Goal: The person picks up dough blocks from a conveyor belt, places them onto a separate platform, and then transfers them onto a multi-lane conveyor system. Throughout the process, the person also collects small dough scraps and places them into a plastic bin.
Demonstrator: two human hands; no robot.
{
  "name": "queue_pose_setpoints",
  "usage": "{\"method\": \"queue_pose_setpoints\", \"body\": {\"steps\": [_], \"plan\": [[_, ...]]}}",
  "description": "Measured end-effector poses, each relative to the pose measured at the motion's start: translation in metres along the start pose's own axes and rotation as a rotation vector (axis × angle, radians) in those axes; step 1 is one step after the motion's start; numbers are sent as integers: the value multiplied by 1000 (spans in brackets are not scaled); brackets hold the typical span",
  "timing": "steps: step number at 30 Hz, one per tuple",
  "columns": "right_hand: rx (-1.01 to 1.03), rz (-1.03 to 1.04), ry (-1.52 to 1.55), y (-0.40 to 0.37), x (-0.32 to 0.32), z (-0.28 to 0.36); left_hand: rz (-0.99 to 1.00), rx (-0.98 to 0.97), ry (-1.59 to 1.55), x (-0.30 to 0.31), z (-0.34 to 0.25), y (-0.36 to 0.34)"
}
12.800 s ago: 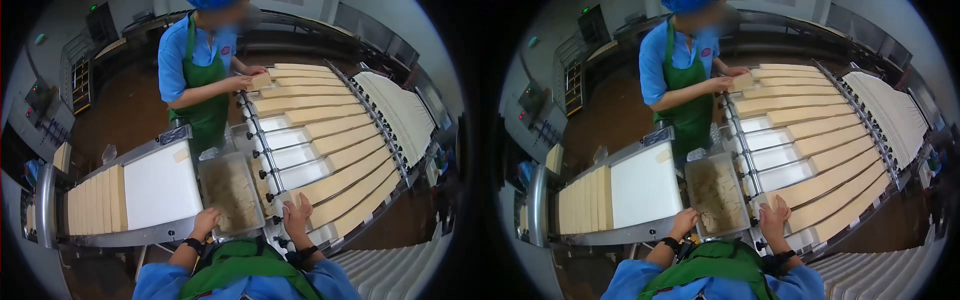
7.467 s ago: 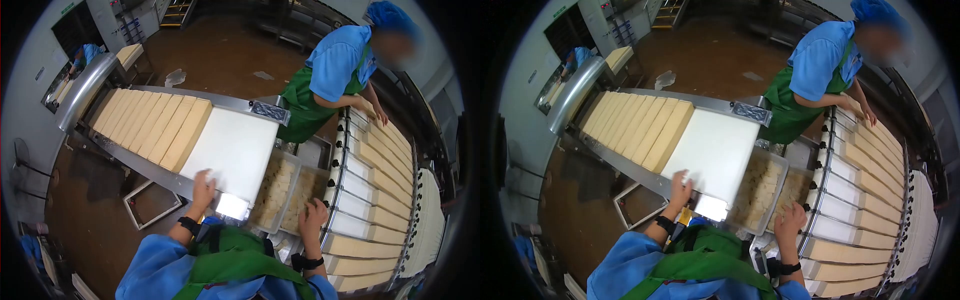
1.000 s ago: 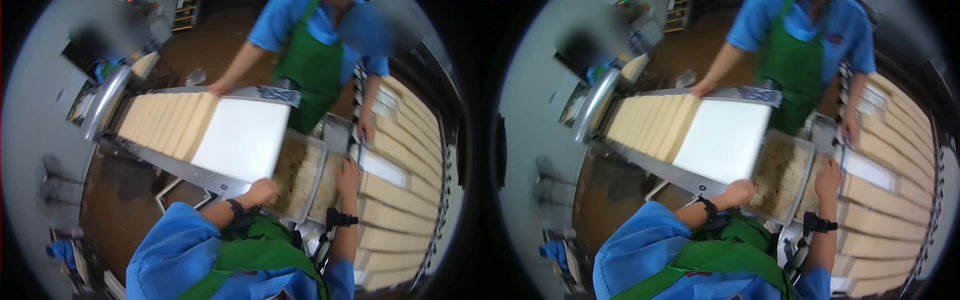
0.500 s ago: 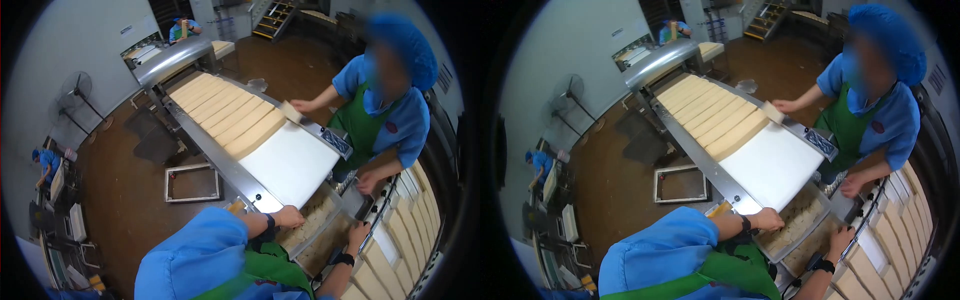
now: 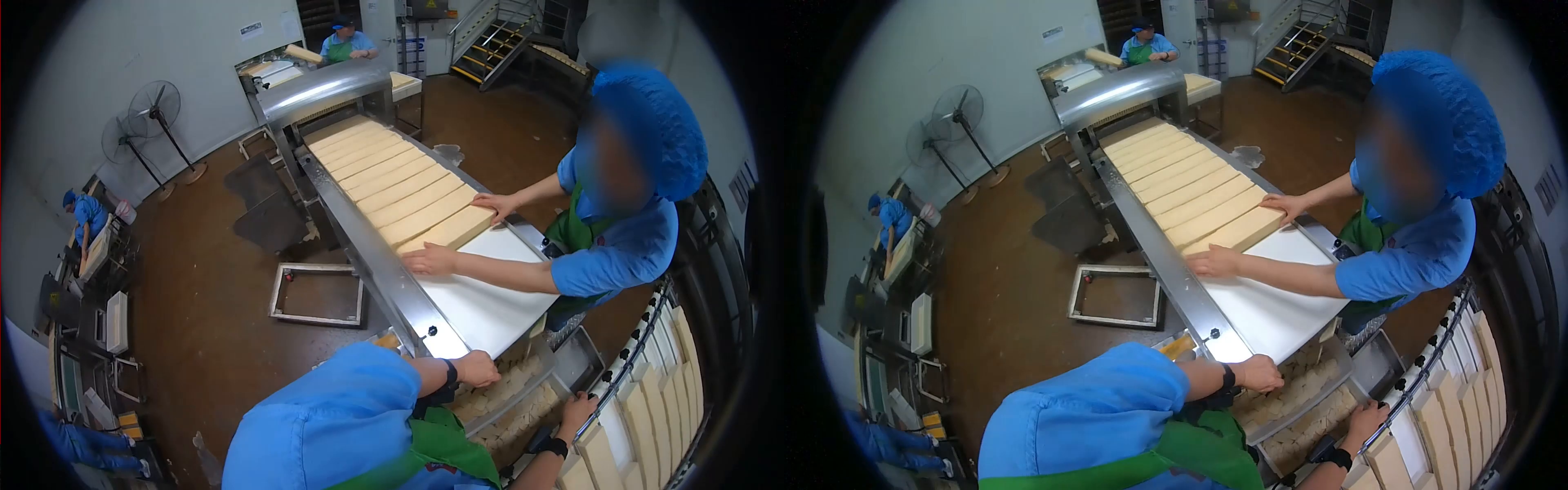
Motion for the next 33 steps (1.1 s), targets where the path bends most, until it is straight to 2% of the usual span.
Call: {"method": "queue_pose_setpoints", "body": {"steps": [4,6,8,9,10,11,12,14,16,18,21,30,33], "plan": [[12,65,45,-4,15,7,-37,-17,-55,-4,7,-3],[24,-88,62,8,-32,-15,12,-21,-89,-3,4,0],[32,-137,83,1,-29,-14,113,-16,-4,17,-8,3],[62,-295,122,0,-42,-18,47,-76,-77,19,-9,2],[18,-183,183,-10,-7,0,115,31,-67,7,-2,3],[23,-120,94,-8,-7,-1,81,-3,-54,-5,5,0],[24,-243,36,0,-39,-12,116,-14,-45,3,0,4],[-41,-208,70,-2,-27,-10,-61,-80,-90,6,-6,7],[-103,-151,53,-6,-19,-2,-54,-105,-41,10,-7,7],[-104,-202,24,-3,-28,-3,-54,-117,-42,8,-4,7],[-124,-130,10,-4,-19,0,-31,-98,0,13,-11,9],[-133,-95,57,-10,-8,5,-57,-89,37,9,-6,7],[-136,-145,67,-12,-6,6,-67,-89,46,10,-8,12]]}}
Point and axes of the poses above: each hand's wrist, its own y-axis towards the middle knuckle, its own x-axis out of the back of the hand, z = x × y, the point moved 2 cm from there along y, towards the middle knuckle, and after that the axes turned 8 degrees about -y, right-handed, at the moved point
